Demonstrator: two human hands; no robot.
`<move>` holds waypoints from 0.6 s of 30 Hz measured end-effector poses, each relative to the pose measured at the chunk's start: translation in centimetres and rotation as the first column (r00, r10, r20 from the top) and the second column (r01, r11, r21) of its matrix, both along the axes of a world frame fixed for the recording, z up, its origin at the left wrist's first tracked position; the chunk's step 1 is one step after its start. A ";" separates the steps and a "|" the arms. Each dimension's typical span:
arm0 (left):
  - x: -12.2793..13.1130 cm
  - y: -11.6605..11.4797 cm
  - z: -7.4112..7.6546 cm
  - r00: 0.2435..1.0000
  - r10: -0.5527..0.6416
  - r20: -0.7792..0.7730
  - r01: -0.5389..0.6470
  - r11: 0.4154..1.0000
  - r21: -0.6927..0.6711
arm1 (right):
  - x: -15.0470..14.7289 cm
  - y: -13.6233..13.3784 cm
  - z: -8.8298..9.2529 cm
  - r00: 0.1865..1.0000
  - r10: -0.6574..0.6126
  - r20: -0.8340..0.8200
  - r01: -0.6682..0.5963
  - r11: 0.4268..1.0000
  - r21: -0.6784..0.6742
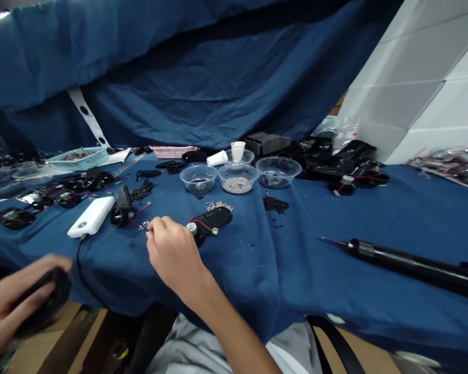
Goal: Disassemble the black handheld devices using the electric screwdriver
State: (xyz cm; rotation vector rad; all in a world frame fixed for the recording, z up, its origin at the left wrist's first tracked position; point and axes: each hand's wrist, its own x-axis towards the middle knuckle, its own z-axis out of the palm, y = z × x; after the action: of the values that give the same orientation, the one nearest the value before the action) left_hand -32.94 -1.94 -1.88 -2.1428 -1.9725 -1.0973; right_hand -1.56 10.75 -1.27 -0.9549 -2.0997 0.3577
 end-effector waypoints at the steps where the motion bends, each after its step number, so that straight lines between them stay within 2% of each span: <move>1: 1.0 1.9 1.5 0.998 -0.050 -0.039 0.051 0.998 0.025 | 0.1 0.0 -0.1 0.999 0.012 -0.038 -0.012 1.000 -0.007; 4: 4.8 7.5 5.0 0.972 -0.192 -0.139 0.195 0.981 0.014 | 0.2 0.0 -0.3 0.992 0.042 -0.120 -0.045 0.999 -0.022; 6: 6.5 10.2 5.8 0.956 -0.258 -0.138 0.250 0.965 -0.073 | 0.2 0.1 -0.4 0.989 0.045 -0.143 -0.050 0.998 -0.037; 8: 7.0 11.7 5.8 0.949 -0.294 -0.112 0.277 0.950 -0.145 | 0.0 0.1 -0.5 0.989 0.041 -0.143 -0.050 0.997 -0.056; 13: 6.3 11.7 4.9 0.955 -0.297 -0.014 0.286 0.931 -0.226 | -0.8 0.0 -0.5 0.995 0.046 -0.084 -0.055 0.993 -0.107; 18: 6.6 10.6 4.4 0.958 -0.259 0.120 0.279 0.939 -0.199 | -1.4 -0.2 -0.4 0.999 0.043 -0.025 -0.046 0.989 -0.144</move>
State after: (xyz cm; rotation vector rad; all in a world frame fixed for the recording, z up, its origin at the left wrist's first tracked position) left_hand -26.38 8.65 2.50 -2.5840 -1.9590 -1.0772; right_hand -3.01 10.51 -1.67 -0.9834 -2.1007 0.5468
